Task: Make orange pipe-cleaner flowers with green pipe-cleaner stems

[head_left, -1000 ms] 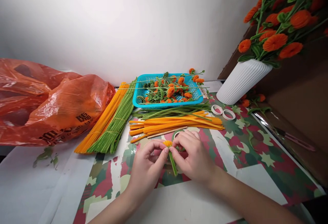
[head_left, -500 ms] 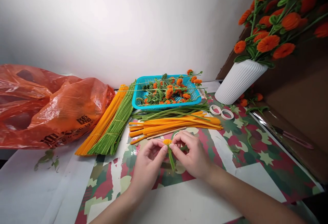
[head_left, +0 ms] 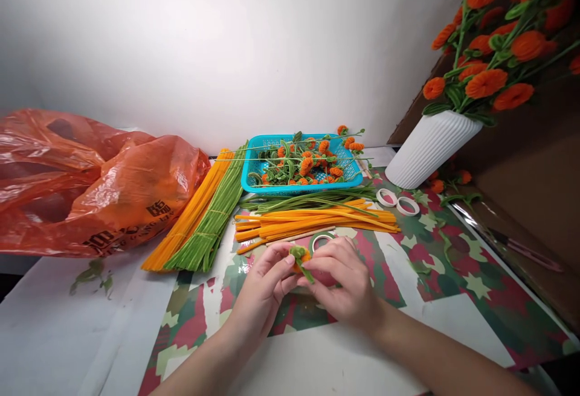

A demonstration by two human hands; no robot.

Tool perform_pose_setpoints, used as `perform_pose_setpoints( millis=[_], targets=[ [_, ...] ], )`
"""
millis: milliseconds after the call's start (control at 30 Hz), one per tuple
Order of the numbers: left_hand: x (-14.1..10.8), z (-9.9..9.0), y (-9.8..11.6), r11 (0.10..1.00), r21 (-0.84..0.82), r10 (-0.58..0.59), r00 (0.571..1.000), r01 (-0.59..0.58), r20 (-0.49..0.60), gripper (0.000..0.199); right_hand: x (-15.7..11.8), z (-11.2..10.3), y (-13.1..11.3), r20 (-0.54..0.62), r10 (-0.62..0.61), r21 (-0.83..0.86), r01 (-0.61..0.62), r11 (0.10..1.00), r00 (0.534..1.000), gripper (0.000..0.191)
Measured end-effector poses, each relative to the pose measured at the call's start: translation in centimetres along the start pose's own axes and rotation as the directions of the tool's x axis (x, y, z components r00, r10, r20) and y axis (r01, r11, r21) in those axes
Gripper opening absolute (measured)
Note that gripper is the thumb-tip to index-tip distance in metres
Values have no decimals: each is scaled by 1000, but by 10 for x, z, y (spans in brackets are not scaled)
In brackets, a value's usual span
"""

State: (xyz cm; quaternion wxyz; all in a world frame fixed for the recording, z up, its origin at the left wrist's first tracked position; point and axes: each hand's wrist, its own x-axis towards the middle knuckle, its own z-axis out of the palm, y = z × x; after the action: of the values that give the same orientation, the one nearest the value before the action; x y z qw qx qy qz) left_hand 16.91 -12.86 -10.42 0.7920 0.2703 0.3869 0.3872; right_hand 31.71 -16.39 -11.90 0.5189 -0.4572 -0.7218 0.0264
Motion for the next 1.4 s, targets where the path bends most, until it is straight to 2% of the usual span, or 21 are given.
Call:
perform_pose_setpoints(
  millis=[167, 233, 367, 433, 500, 567, 633, 700, 867, 1000, 1067, 1133, 1300, 1400],
  targets=[
    [1, -1, 0, 999, 29, -24, 1000, 24, 1, 21, 4, -6, 1, 30, 79, 123, -83, 989, 996, 7],
    [1, -2, 1, 999, 22, -29, 1000, 29, 5, 20, 7, -10, 2, 111, 137, 182, -156, 971, 984, 8],
    [1, -4, 2, 997, 45, -59, 998, 59, 19, 20, 12, -15, 5, 310, 200, 227, -277, 934, 929, 16],
    [1, -4, 2, 996, 58, -62, 998, 62, 4, 20, 11, -14, 4, 272, 253, 208, -313, 927, 929, 11],
    [1, -3, 1, 998, 43, -41, 999, 43, -31, 19, 8, -9, 0, 128, 346, 183, -365, 913, 929, 5],
    [1, -2, 0, 1000, 14, -17, 998, 18, -61, 19, 3, -2, -5, -20, 451, 177, -440, 880, 893, 17],
    [1, 0, -1, 1000, -12, 3, 997, -4, -78, 21, -3, 4, -10, -85, 524, 198, -501, 842, 847, 24],
    [0, 1, -3, 999, -34, 20, 996, -23, -92, 22, -6, 9, -13, -98, 555, 213, -527, 823, 826, 23],
    [-3, 5, -4, 1000, -17, 23, 995, -25, -101, 26, -6, 10, -14, -106, 570, 223, -540, 812, 815, 11],
    [-4, 7, -5, 999, 0, 38, 993, -39, -112, 27, -2, 10, -15, -76, 670, 344, -612, 713, 738, 9],
    [-3, 7, -6, 999, 2, 36, 993, -36, -114, 26, -1, 11, -15, -60, 695, 398, -621, 675, 717, 12],
    [-3, 6, -8, 1000, 1, 29, 993, -29, -113, 26, -1, 11, -15, -46, 691, 417, -614, 670, 722, 11],
    [-1, 3, -10, 1000, -19, 6, 996, -8, -90, 24, -2, 9, -14, -50, 608, 409, -539, 736, 792, 12],
    [-1, 3, -9, 1000, -31, 3, 996, -6, -92, 24, -2, 8, -15, -60, 603, 410, -531, 741, 796, 12]
  ],
)
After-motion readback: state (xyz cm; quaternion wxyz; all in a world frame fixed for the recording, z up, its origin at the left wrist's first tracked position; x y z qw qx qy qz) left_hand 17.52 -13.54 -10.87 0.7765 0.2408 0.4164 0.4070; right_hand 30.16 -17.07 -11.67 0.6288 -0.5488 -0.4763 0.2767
